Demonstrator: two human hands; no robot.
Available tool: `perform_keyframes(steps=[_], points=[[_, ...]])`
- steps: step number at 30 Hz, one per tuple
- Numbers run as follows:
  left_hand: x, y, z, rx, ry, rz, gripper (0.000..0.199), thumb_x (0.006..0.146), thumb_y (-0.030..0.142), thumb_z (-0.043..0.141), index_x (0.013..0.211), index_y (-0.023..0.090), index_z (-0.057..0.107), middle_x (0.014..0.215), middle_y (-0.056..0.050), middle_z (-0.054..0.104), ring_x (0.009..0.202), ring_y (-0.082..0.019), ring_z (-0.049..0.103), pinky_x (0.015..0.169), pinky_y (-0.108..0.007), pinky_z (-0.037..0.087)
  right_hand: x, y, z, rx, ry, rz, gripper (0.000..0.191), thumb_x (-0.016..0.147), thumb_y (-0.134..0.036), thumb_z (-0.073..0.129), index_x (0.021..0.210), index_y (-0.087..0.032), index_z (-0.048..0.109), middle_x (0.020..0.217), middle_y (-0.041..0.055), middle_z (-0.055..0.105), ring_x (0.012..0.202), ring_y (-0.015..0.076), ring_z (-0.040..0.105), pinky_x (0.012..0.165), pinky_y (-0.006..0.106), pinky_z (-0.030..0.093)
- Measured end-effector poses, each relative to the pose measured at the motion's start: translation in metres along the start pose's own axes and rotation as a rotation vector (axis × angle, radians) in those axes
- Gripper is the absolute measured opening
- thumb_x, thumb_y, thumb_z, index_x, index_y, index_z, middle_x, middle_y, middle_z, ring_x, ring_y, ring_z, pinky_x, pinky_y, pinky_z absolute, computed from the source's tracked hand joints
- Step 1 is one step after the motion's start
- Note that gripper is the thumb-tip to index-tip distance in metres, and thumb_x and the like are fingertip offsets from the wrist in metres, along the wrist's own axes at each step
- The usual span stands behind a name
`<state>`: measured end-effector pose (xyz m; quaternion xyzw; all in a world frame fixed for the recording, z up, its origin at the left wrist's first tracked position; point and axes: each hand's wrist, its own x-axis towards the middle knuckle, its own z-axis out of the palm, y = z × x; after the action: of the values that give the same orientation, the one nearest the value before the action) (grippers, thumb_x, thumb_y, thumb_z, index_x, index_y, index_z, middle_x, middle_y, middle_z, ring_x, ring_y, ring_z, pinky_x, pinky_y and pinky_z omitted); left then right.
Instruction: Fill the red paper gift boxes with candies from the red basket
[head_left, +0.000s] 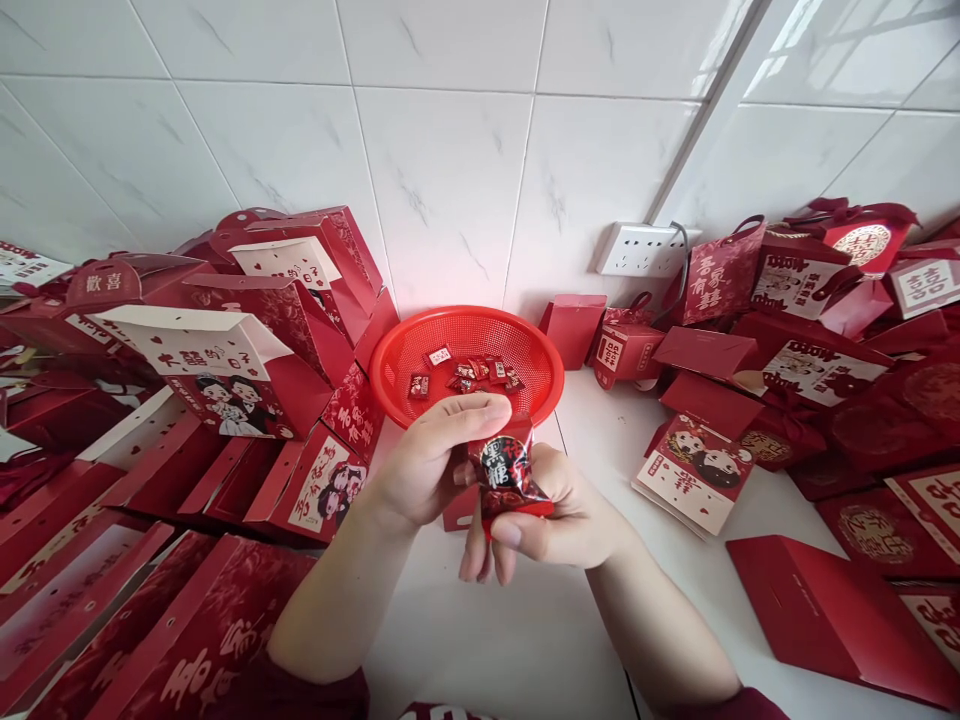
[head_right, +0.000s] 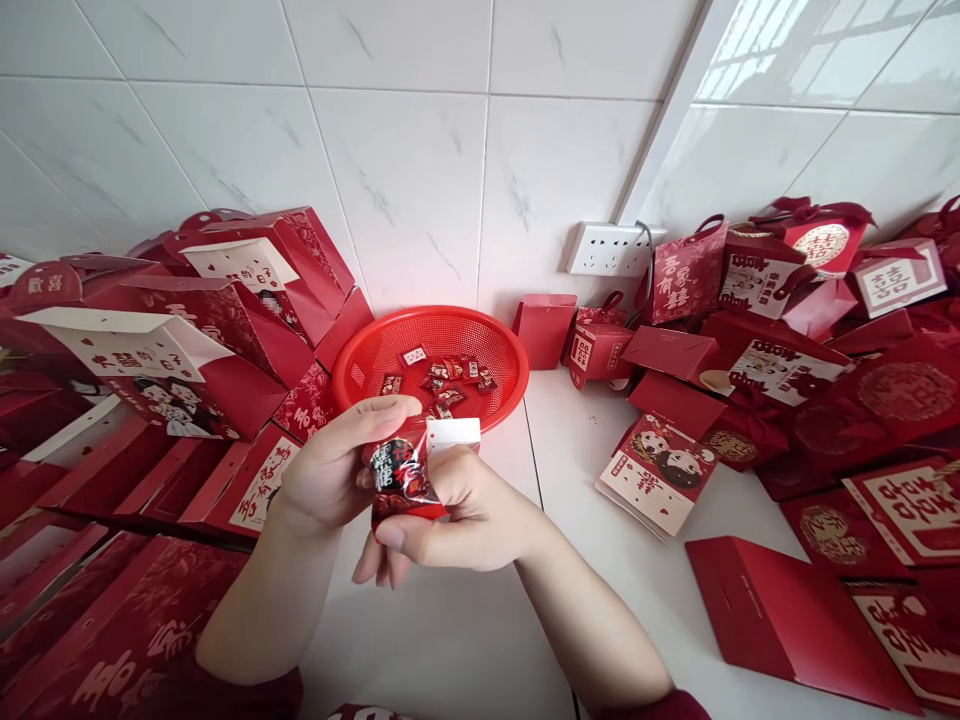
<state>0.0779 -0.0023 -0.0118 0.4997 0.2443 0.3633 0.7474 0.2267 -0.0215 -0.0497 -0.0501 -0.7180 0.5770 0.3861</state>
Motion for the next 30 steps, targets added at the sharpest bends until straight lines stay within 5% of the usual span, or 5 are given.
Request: perform_keyframes(steps=[5, 10, 17, 24, 30], points=[[-0.005, 0.002, -0.009, 0.129, 0.032, 0.070, 0.044, 0.086, 0.047, 0.062, 0.061, 0.019, 0.039, 0.049, 0.005, 0.033, 0.040, -0.007, 0.026, 0.037, -0.023, 0.018, -0.005, -0.013, -0.008, -0.185, -0.016, 0.093, 0.030, 0.097, -0.027, 0.053, 0.075, -0.016, 0.070, 0.081, 0.0053, 0.073, 0.079, 0.0150, 0.070, 0.076, 0.028, 0.057], [-0.012, 0.016, -0.020, 0.551, 0.142, 0.224, 0.039, 0.093, 0.044, 0.055, 0.066, 0.018, 0.045, 0.062, 0.002, 0.049, 0.053, -0.009, 0.047, 0.048, -0.022, 0.037, -0.017, -0.030, -0.020, -0.486, 0.285, 0.206, 0.026, 0.100, -0.028, 0.050, 0.086, -0.017, 0.068, 0.085, 0.0035, 0.067, 0.076, 0.0129, 0.061, 0.071, 0.026, 0.050], [-0.023, 0.030, -0.033, 1.121, 0.142, 0.106, 0.022, 0.095, 0.037, 0.052, 0.087, 0.022, 0.064, 0.084, 0.002, 0.067, 0.069, -0.012, 0.057, 0.061, -0.023, 0.041, -0.023, -0.030, -0.033, -0.857, 0.556, 0.148, 0.017, 0.093, -0.027, 0.062, 0.079, -0.020, 0.066, 0.089, 0.0042, 0.068, 0.085, 0.0177, 0.062, 0.076, 0.030, 0.048], [-0.008, 0.021, -0.054, 1.245, 0.293, 0.079, 0.021, 0.094, 0.037, 0.050, 0.088, 0.024, 0.066, 0.085, 0.003, 0.069, 0.076, -0.014, 0.061, 0.068, -0.023, 0.043, -0.022, -0.020, -0.033, -1.022, 0.226, 0.466, 0.017, 0.095, -0.023, 0.056, 0.092, -0.026, 0.073, 0.118, 0.0044, 0.064, 0.103, 0.0191, 0.062, 0.088, 0.035, 0.050], [0.000, 0.019, -0.061, 1.274, 0.454, 0.229, 0.024, 0.092, 0.038, 0.052, 0.083, 0.021, 0.066, 0.081, 0.001, 0.070, 0.063, -0.013, 0.056, 0.064, -0.025, 0.041, -0.018, -0.012, -0.028, -1.112, 0.107, 0.514, 0.022, 0.095, -0.022, 0.055, 0.096, -0.025, 0.076, 0.130, 0.0070, 0.058, 0.117, 0.0244, 0.055, 0.091, 0.038, 0.049]])
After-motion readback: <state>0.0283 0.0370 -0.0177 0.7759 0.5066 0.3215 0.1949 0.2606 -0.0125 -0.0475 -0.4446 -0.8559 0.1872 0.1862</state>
